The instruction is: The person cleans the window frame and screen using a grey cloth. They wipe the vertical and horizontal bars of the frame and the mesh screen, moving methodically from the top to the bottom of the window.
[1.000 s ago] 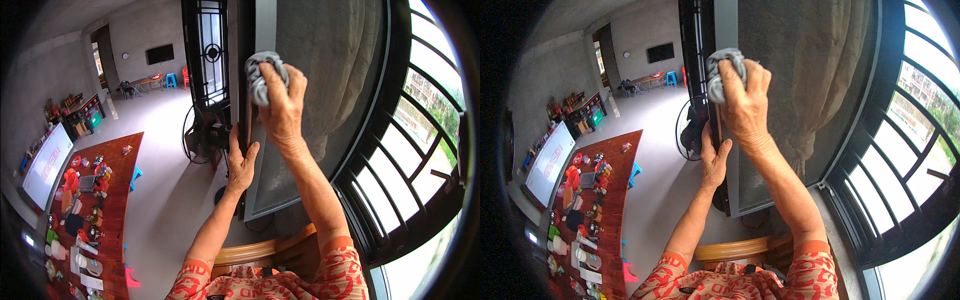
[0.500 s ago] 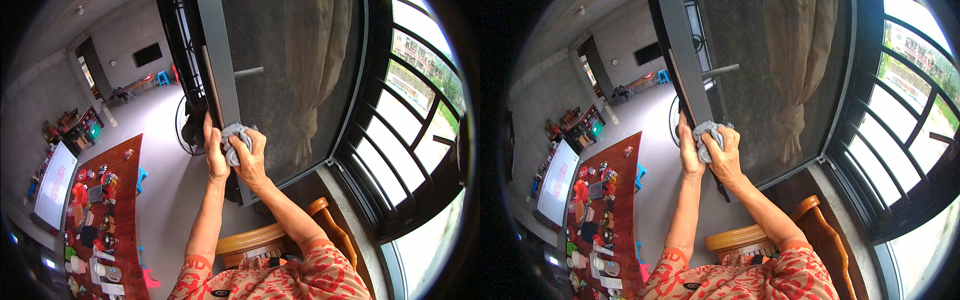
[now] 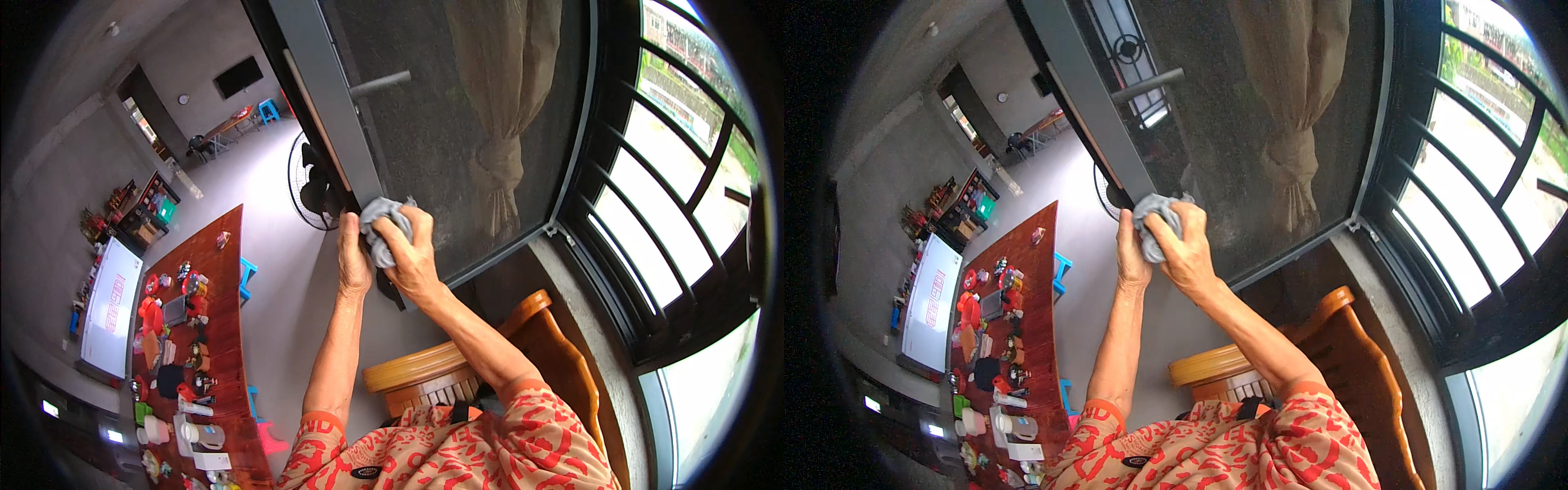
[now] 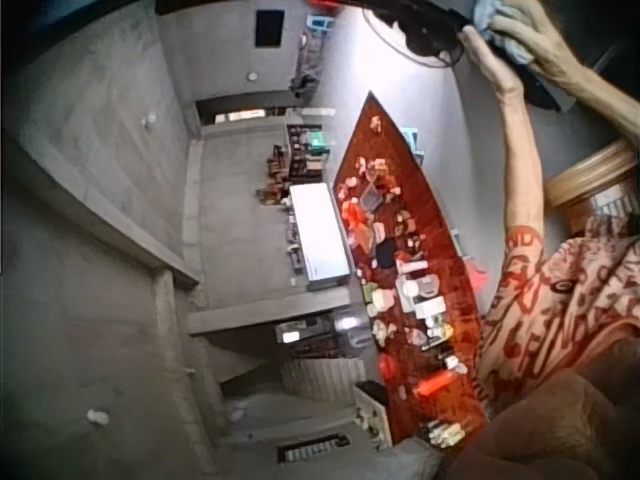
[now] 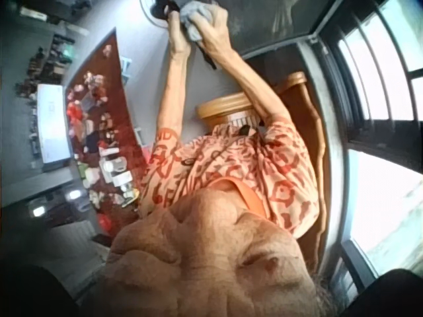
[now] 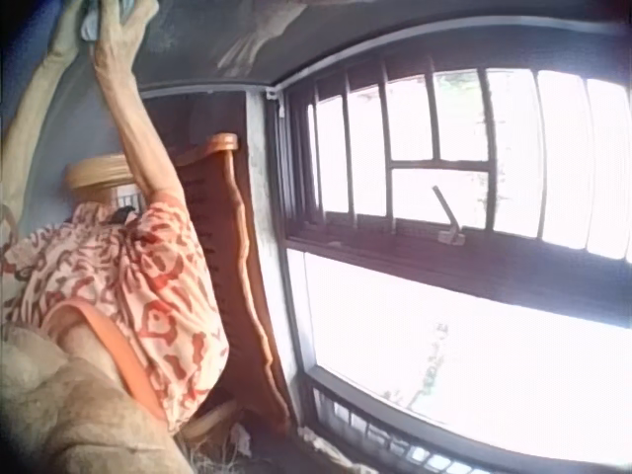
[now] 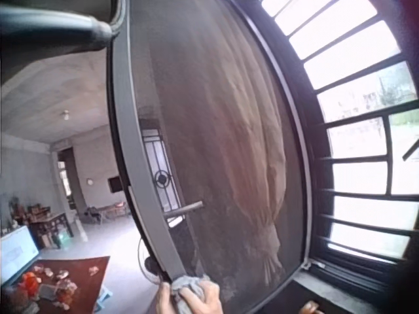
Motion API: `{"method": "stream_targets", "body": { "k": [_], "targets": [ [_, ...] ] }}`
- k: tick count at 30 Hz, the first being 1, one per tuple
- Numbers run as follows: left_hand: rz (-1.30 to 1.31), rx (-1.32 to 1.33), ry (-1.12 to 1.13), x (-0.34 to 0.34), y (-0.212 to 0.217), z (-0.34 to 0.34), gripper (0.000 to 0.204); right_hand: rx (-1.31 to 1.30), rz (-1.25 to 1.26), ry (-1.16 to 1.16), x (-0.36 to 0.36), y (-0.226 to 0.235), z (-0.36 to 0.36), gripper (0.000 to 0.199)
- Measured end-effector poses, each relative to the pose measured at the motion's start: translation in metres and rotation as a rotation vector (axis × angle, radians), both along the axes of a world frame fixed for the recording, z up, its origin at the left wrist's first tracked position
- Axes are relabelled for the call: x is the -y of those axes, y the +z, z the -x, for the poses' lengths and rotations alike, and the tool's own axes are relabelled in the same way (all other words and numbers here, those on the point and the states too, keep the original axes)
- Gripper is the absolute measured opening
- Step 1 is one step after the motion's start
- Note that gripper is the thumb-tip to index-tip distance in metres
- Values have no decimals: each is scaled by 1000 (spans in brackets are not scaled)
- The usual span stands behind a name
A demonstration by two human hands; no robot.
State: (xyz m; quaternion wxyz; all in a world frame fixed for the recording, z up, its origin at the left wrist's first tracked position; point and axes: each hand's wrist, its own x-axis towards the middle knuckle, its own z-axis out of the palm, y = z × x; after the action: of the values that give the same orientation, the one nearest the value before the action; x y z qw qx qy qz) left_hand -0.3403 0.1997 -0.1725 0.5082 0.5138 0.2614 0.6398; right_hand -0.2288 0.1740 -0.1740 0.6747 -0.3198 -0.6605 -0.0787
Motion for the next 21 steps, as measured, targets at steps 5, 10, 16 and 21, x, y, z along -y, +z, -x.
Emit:
{"method": "stream_targets", "body": {
  "k": [5, 10, 16, 21],
  "targets": [
    [73, 56, -41, -4, -3, 0, 52, 63, -28, -132, -9, -37, 9, 42],
    [-84, -157, 110, 2, -1, -11, 60, 83, 53, -129, -4, -94, 12, 47],
    [-123, -217, 164, -4, -7, -7, 61, 196, 186, -144, 3, -150, 10, 45],
    [-176, -254, 224, -2, -5, -14, 60, 268, 217, -151, 4, -179, 2, 46]
  ]
}}
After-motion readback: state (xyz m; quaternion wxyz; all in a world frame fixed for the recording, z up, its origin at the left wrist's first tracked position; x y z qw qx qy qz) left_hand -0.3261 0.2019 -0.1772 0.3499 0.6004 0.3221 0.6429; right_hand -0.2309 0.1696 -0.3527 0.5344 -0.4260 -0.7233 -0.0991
